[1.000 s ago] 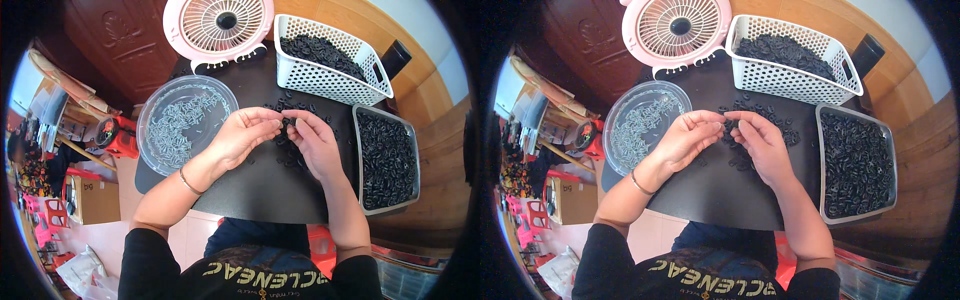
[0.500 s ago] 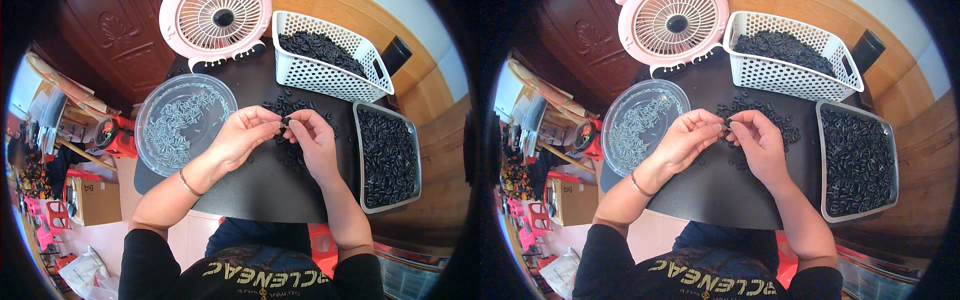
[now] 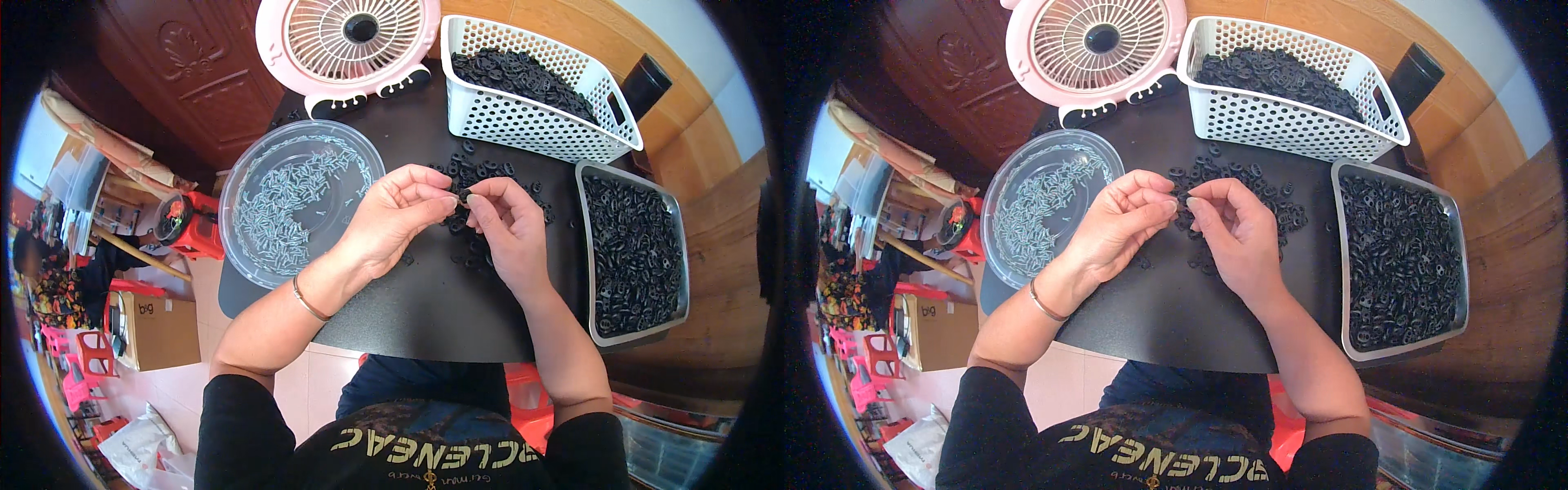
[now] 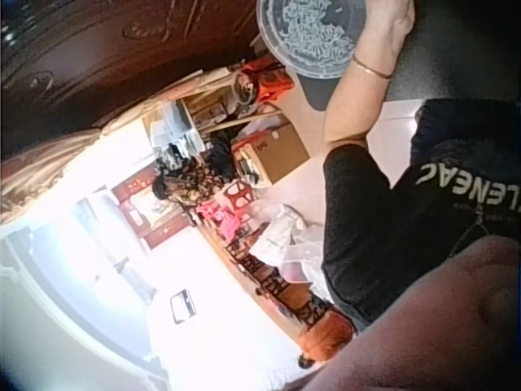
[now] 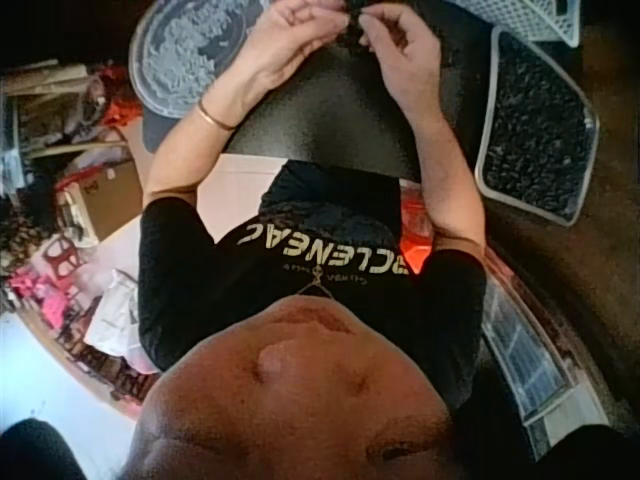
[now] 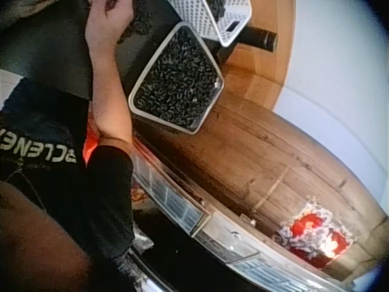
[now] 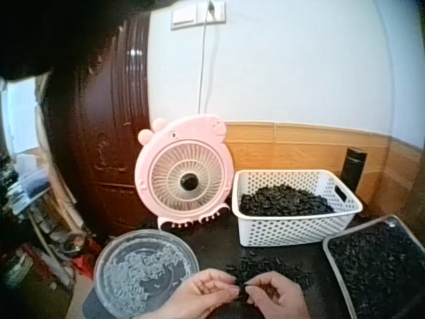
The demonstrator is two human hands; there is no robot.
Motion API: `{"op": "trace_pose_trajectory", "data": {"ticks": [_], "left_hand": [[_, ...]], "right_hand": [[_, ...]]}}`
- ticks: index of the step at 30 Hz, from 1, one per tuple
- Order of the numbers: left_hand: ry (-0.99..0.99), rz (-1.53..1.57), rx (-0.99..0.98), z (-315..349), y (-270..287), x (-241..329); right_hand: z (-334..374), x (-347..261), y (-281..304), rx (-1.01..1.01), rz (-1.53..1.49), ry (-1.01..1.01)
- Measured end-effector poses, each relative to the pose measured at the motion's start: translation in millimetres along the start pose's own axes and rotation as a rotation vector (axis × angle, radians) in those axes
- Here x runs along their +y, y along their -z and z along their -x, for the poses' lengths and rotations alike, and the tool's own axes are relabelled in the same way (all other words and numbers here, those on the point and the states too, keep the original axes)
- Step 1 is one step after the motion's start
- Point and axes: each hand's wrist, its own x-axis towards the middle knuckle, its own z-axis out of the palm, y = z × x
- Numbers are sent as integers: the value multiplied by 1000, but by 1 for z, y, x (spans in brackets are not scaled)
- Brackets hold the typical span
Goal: The person repeatedly picks up small black plastic components and silver screws from a table, inserts the screws into the components by hand, and places the assembled units into a white basket. The process is repetitive and involves handling items one at a time.
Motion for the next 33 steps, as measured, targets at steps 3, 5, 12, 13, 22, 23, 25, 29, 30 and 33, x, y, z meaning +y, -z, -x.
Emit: {"op": "trace_pose_trajectory", "data": {"ticks": [3,5,12,13,22,23,25,29,30,33], "left_hand": [[-5,-12,19,1,-1,0],[4,9,14,0,-1,0],[8,39,10,0,1,-2],[7,33,11,0,1,-2],[-91,-68,26,0,-3,-3],[-119,-105,30,0,-4,-3],[-177,-196,42,1,-6,-2],[-291,-369,60,3,-9,-4],[-319,-403,62,3,-9,-4],[-306,-361,79,1,-12,-4]], "right_hand": [[0,0,-1,2,7,9],[1,0,0,9,-3,9],[1,2,-2,13,-10,-1],[1,2,-2,16,-9,3],[2,4,-3,44,92,11],[2,5,-3,44,103,13],[2,5,-3,44,123,16],[1,4,-2,41,131,11],[1,5,-3,43,121,7],[-2,7,-1,56,66,-33]]}}
